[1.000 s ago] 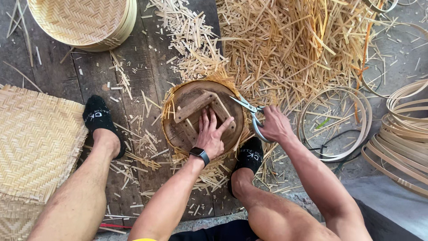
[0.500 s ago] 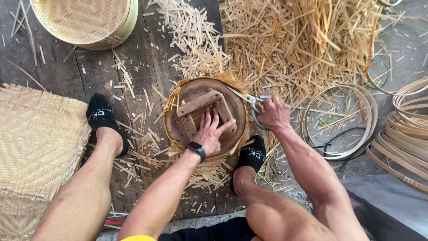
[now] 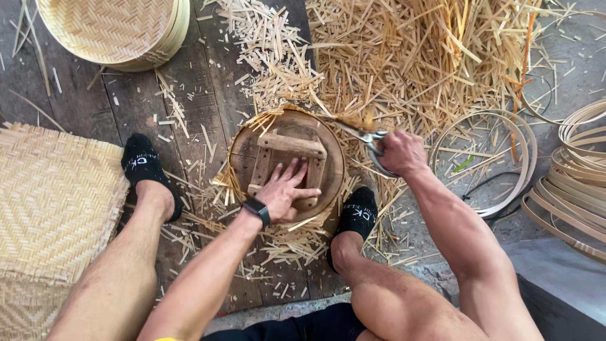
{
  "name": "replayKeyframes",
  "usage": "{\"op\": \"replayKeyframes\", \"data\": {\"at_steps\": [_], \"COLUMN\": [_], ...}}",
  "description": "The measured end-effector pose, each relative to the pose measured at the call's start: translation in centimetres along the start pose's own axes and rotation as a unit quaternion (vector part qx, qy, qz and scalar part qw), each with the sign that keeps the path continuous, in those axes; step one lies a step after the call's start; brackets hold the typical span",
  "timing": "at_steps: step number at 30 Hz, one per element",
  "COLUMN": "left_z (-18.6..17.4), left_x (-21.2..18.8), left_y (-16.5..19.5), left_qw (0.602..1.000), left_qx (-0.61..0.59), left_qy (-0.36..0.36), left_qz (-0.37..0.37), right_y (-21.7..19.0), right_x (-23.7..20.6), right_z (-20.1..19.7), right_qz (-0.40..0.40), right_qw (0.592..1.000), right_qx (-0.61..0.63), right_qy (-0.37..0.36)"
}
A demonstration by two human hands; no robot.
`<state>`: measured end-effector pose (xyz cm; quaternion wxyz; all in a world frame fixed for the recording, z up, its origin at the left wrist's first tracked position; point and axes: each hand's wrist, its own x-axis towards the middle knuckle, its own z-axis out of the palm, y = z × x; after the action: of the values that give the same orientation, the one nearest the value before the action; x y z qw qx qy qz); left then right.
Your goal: The person assembles round bamboo baskets by placing a pre-woven square mat over a circular wooden mold, fitting a bamboo ring over the mat, and trimming the excess mat with shears. The person repeats this process for multiple baskets, stacking the finished ones nearby.
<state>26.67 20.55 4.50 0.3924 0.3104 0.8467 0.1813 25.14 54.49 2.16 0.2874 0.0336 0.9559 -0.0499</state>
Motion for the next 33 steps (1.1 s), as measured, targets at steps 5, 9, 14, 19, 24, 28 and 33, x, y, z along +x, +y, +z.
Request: {"op": "replayKeyframes", "data": {"at_steps": [5, 9, 14, 19, 24, 28, 33], "left_z": [2.2, 3.1, 2.1, 1.7, 1.2, 0.5, 1.5], "left_x": [2.2, 2.7, 0.7, 0.0, -0.2, -1.5, -1.1], "left_y": [3.5, 4.3, 2.3, 2.0, 1.8, 0.8, 0.1], "left_qw": [0.975, 0.975, 0.986, 0.989, 0.989, 0.979, 0.979], "left_qx": [0.027, 0.067, 0.114, 0.142, 0.141, 0.195, 0.193], "left_qy": [0.142, 0.146, 0.092, 0.036, 0.048, 0.022, 0.025], "left_qz": [-0.17, -0.155, -0.083, -0.035, -0.02, 0.051, 0.063], "right_y": [0.8, -4.1, -1.6, -0.7, -4.2, -1.4, -3.9], "right_x": [-0.7, 2.6, 0.6, -0.2, 2.6, 0.5, 1.7], "right_z": [-0.1, 0.5, 0.6, 0.8, 0.8, -0.1, 0.0], "right_qz": [-0.027, -0.069, -0.022, -0.074, -0.075, -0.026, -0.095], "right_qw": [0.999, 0.994, 0.999, 0.992, 0.988, 0.999, 0.979], "right_qx": [-0.008, -0.05, -0.018, -0.007, -0.02, -0.018, -0.03], "right_qy": [0.043, 0.073, -0.02, 0.106, 0.131, -0.008, 0.178]}}
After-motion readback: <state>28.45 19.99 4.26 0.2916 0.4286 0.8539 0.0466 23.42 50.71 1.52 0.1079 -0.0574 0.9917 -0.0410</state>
